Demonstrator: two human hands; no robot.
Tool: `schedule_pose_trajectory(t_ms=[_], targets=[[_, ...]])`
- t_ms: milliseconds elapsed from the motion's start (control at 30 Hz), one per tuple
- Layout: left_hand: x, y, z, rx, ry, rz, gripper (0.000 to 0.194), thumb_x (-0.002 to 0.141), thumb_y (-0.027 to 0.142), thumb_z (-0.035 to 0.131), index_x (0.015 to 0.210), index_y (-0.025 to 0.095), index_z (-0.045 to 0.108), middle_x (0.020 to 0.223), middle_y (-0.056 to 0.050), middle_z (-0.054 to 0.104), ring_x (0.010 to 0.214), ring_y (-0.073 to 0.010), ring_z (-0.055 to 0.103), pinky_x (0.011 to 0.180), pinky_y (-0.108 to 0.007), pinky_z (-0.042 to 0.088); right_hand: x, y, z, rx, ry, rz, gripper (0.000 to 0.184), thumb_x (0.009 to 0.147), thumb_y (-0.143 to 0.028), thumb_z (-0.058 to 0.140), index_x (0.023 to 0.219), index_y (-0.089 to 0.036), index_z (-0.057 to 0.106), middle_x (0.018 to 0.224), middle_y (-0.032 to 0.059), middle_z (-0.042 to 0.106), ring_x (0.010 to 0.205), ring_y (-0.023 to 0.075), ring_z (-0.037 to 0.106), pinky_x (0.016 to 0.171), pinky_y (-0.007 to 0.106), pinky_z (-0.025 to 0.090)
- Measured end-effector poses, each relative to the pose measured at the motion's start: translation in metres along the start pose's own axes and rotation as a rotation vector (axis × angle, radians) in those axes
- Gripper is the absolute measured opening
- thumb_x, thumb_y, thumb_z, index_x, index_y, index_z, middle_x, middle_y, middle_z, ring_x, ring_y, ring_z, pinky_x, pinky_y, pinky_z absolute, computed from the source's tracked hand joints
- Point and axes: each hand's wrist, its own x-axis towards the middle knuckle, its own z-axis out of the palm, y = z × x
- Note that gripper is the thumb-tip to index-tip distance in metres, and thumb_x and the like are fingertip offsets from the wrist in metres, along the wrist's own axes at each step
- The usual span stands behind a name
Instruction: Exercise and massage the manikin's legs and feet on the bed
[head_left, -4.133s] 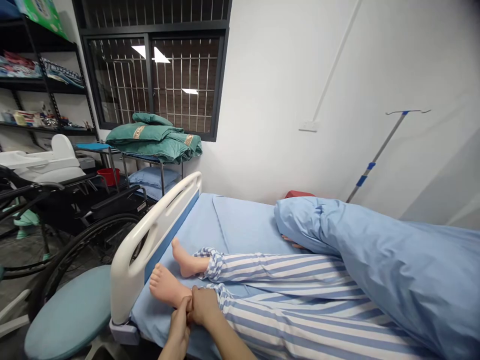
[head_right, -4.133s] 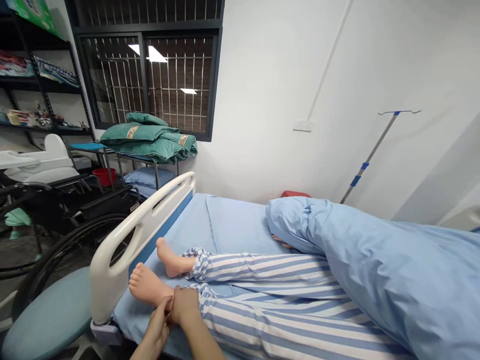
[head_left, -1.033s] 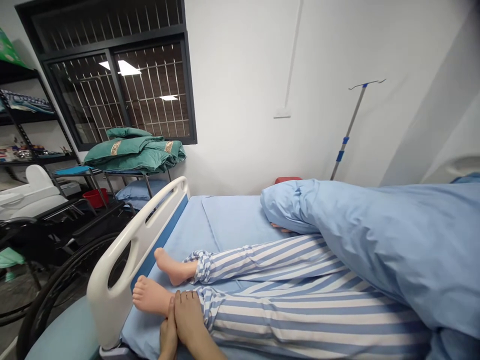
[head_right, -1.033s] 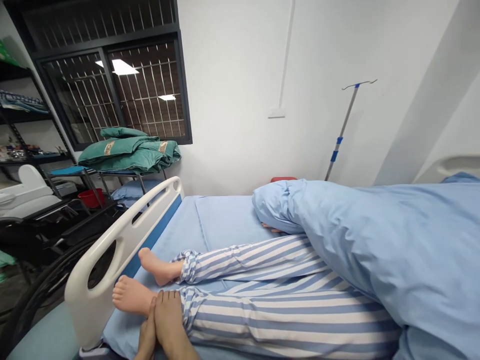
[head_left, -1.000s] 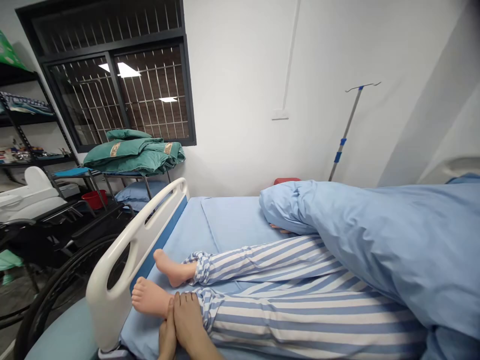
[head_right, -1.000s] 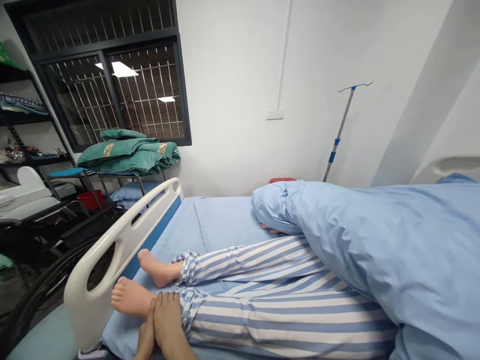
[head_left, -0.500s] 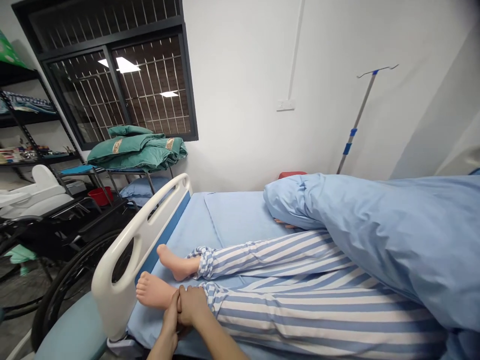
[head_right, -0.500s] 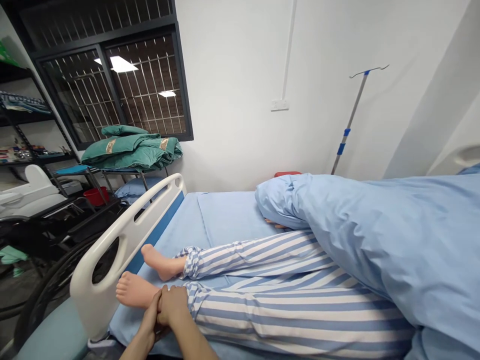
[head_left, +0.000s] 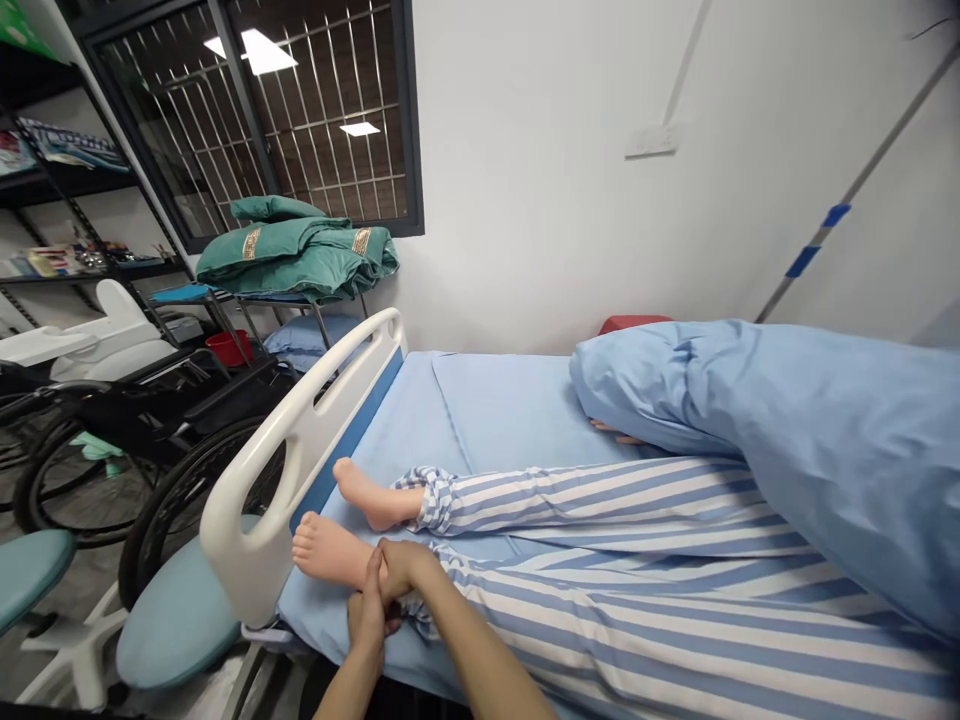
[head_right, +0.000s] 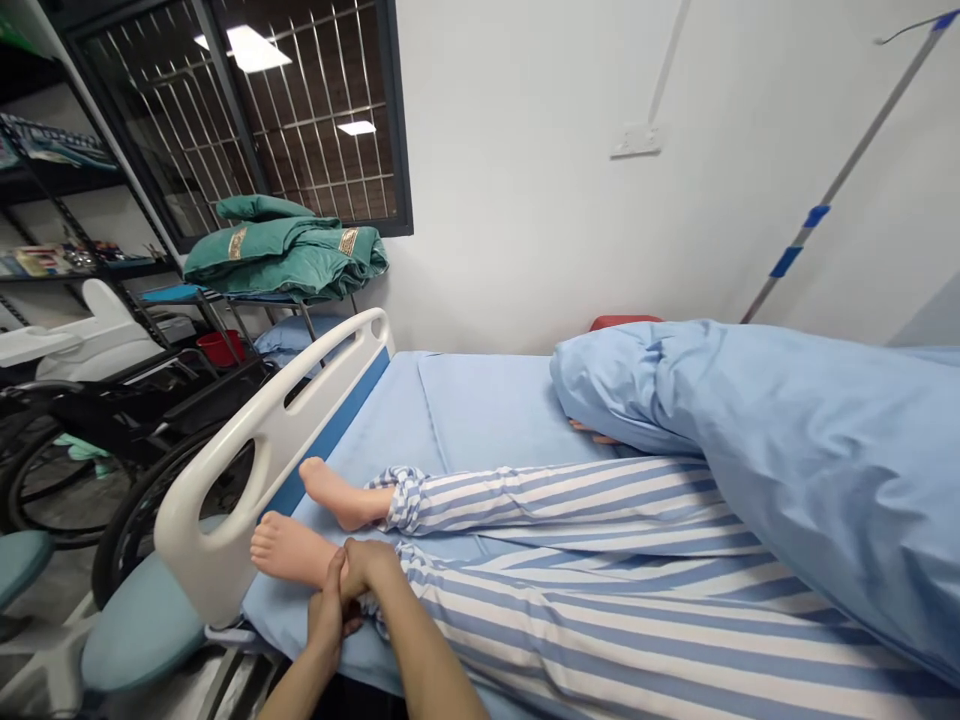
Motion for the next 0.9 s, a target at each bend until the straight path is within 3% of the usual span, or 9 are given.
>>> schedule_pose_trajectory(t_ms=[100, 367, 500, 633, 767, 900], targets=[[0.003, -0.003, 0.000, -0.018, -0.042, -0.061, 0.064, 0.070, 0.069, 0.040, 0.058, 0.010, 0.061, 0.049, -0.011, 0.059, 0.045, -0.0212, 0.058, 0.036, -0.029, 0.046, 0.003, 0.002, 0.001, 0.014, -0.016, -0.011, 0.074, 0.047, -0.040, 0.072, 0.115, -0.016, 0.052, 0.106, 0.0127, 0.066, 0.092, 0.0291, 0.064, 0.071, 0.032, 0.051], [0.001, -0.007, -0.003, -0.015, -0.032, -0.054, 0.069, 0.072, 0.071, 0.038, 0.067, 0.008, 0.065, 0.054, -0.015, 0.063, 0.047, -0.0241, 0.060, 0.041, -0.031, 0.046, -0.018, -0.009, 0.012, -0.136, 0.235, 0.001, 0.039, 0.070, -0.030, 0.057, 0.106, -0.015, 0.054, 0.093, 0.0124, 0.068, 0.083, 0.0284, 0.065, 0.065, 0.033, 0.047], [-0.006, -0.004, -0.004, 0.114, 0.063, 0.013, 0.074, 0.073, 0.072, 0.033, 0.078, 0.007, 0.068, 0.081, -0.022, 0.069, 0.076, -0.0316, 0.066, 0.062, -0.036, 0.050, -0.031, -0.020, 0.021, -0.185, 0.329, 0.042, 0.032, 0.079, -0.023, 0.049, 0.110, -0.014, 0.051, 0.097, 0.0145, 0.065, 0.087, 0.0282, 0.064, 0.070, 0.035, 0.045], [-0.018, -0.003, -0.003, 0.202, 0.150, 0.043, 0.080, 0.075, 0.073, 0.024, 0.091, 0.007, 0.067, 0.101, -0.026, 0.066, 0.097, -0.0359, 0.061, 0.076, -0.040, 0.047, -0.044, -0.028, 0.030, -0.225, 0.413, 0.075, 0.031, 0.090, -0.020, 0.031, 0.115, -0.012, 0.048, 0.104, 0.0186, 0.061, 0.096, 0.0279, 0.059, 0.077, 0.038, 0.041], [-0.022, -0.004, -0.005, 0.202, 0.122, 0.061, 0.079, 0.076, 0.073, 0.023, 0.092, 0.009, 0.067, 0.100, -0.024, 0.066, 0.096, -0.0351, 0.062, 0.078, -0.040, 0.047, -0.053, -0.031, 0.032, -0.260, 0.441, 0.066, 0.031, 0.090, -0.019, 0.033, 0.118, -0.013, 0.046, 0.105, 0.0182, 0.060, 0.098, 0.0261, 0.057, 0.080, 0.038, 0.039], [-0.019, -0.002, -0.012, 0.134, 0.018, 0.078, 0.072, 0.077, 0.069, 0.031, 0.090, 0.007, 0.067, 0.091, -0.021, 0.069, 0.090, -0.0313, 0.064, 0.073, -0.036, 0.049, -0.056, -0.031, 0.030, -0.276, 0.447, 0.050, 0.039, 0.084, -0.021, 0.044, 0.121, -0.013, 0.044, 0.105, 0.0174, 0.060, 0.098, 0.0267, 0.057, 0.081, 0.038, 0.039]])
